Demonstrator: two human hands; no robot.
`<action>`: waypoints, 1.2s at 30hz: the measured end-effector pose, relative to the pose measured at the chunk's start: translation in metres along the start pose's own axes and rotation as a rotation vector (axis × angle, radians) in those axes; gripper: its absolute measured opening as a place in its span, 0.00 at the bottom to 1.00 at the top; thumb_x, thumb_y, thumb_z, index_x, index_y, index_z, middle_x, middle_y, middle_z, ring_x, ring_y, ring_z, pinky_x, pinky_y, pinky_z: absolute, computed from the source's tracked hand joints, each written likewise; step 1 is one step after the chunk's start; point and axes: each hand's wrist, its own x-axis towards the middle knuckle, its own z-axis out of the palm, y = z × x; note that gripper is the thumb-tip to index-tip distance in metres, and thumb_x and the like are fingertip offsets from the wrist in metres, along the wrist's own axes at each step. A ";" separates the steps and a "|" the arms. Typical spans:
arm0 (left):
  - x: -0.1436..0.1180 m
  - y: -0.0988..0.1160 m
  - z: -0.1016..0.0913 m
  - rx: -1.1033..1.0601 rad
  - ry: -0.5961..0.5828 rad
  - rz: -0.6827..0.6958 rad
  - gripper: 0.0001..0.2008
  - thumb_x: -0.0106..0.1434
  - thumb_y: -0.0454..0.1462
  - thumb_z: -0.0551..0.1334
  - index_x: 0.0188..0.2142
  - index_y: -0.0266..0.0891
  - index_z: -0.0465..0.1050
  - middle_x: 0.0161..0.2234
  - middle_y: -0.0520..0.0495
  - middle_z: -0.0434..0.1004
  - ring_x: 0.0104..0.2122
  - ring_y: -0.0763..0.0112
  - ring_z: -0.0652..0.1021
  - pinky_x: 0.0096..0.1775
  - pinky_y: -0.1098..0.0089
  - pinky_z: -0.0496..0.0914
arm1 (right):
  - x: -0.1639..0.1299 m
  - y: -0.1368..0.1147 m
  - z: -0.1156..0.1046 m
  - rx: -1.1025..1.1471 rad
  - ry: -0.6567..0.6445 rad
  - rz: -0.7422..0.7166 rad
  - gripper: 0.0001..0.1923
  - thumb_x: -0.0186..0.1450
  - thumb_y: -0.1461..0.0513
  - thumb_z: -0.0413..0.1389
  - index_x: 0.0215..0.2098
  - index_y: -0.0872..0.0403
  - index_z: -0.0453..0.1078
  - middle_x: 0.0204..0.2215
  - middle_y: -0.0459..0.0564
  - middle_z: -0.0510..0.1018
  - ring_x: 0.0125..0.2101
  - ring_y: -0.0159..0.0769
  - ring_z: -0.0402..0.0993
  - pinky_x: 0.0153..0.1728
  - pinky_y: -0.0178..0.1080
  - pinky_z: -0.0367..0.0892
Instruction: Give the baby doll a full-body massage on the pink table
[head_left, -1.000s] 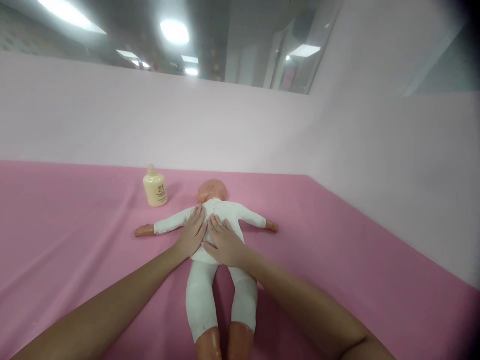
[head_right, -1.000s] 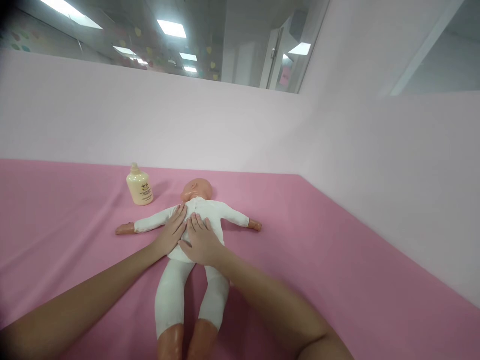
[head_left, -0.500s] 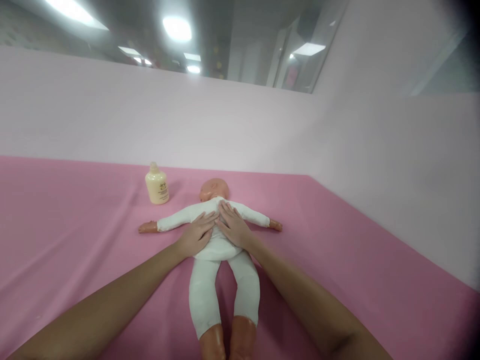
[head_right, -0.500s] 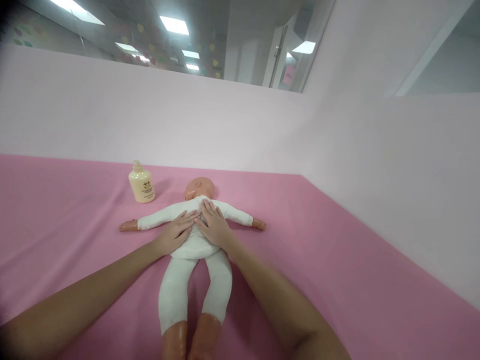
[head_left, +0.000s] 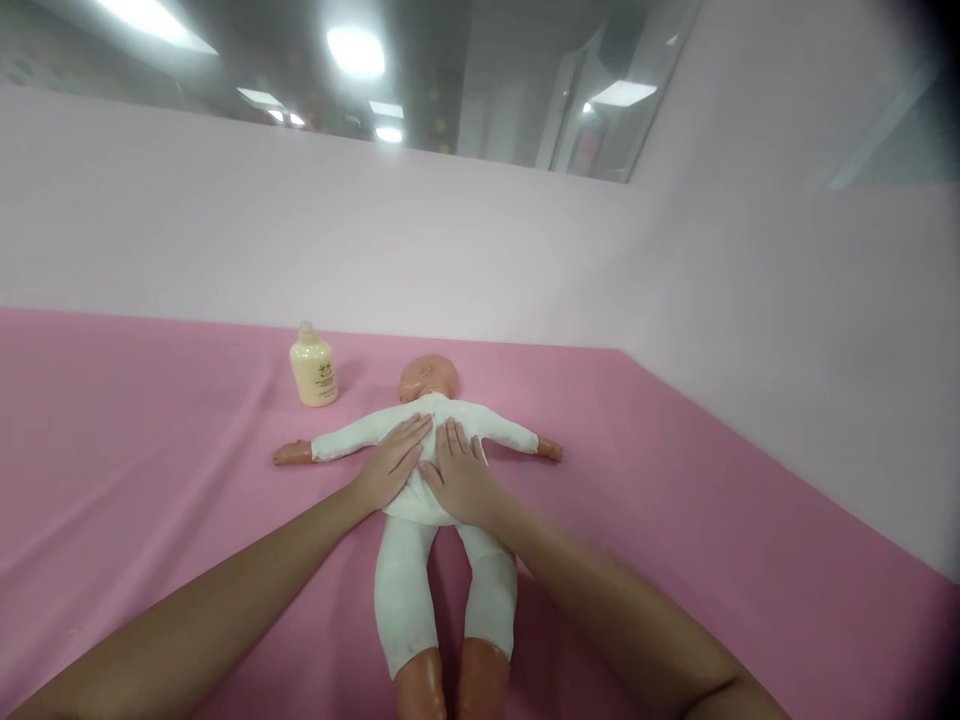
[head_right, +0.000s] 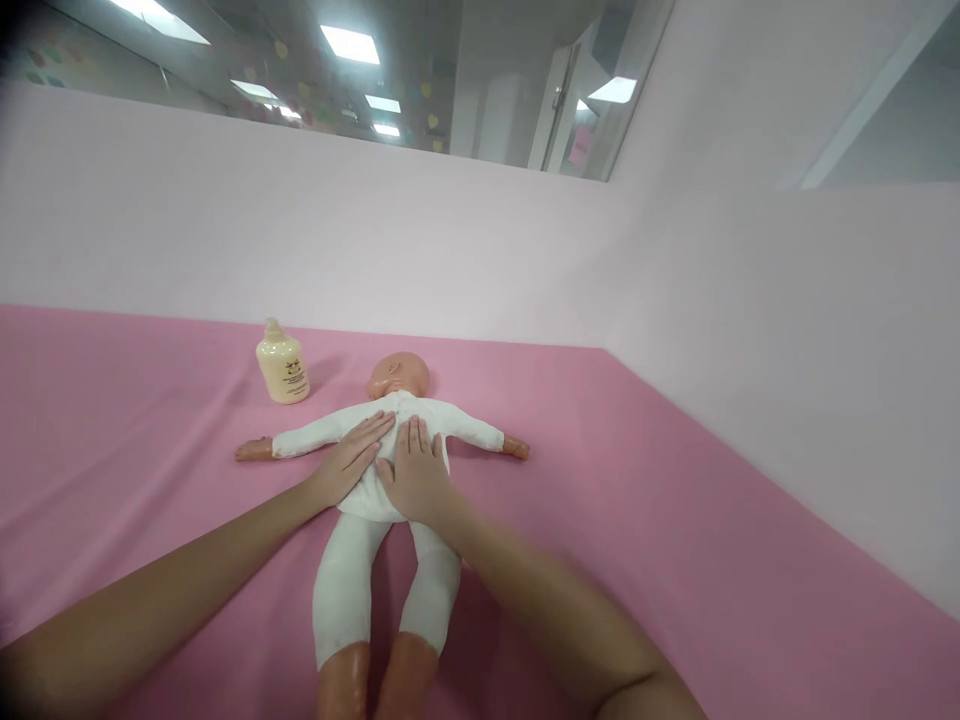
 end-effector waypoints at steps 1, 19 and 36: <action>0.000 -0.002 0.001 0.003 0.011 -0.012 0.25 0.72 0.43 0.44 0.66 0.44 0.55 0.67 0.48 0.54 0.67 0.64 0.54 0.66 0.53 0.50 | -0.002 -0.002 0.000 -0.008 -0.001 -0.022 0.37 0.71 0.52 0.38 0.68 0.70 0.41 0.68 0.67 0.42 0.69 0.53 0.34 0.65 0.59 0.39; 0.002 -0.004 0.003 -0.025 0.107 -0.195 0.30 0.72 0.49 0.36 0.67 0.39 0.49 0.69 0.45 0.45 0.68 0.63 0.47 0.67 0.55 0.46 | 0.002 0.017 -0.034 0.458 -0.205 -0.558 0.19 0.71 0.54 0.45 0.53 0.47 0.73 0.49 0.47 0.79 0.60 0.37 0.64 0.64 0.44 0.49; 0.001 0.014 -0.011 0.124 -0.163 0.142 0.22 0.70 0.38 0.49 0.62 0.48 0.61 0.62 0.48 0.65 0.65 0.58 0.59 0.65 0.43 0.43 | 0.029 0.046 0.002 1.102 0.260 -0.280 0.20 0.69 0.52 0.47 0.27 0.53 0.72 0.27 0.48 0.78 0.29 0.34 0.72 0.45 0.44 0.68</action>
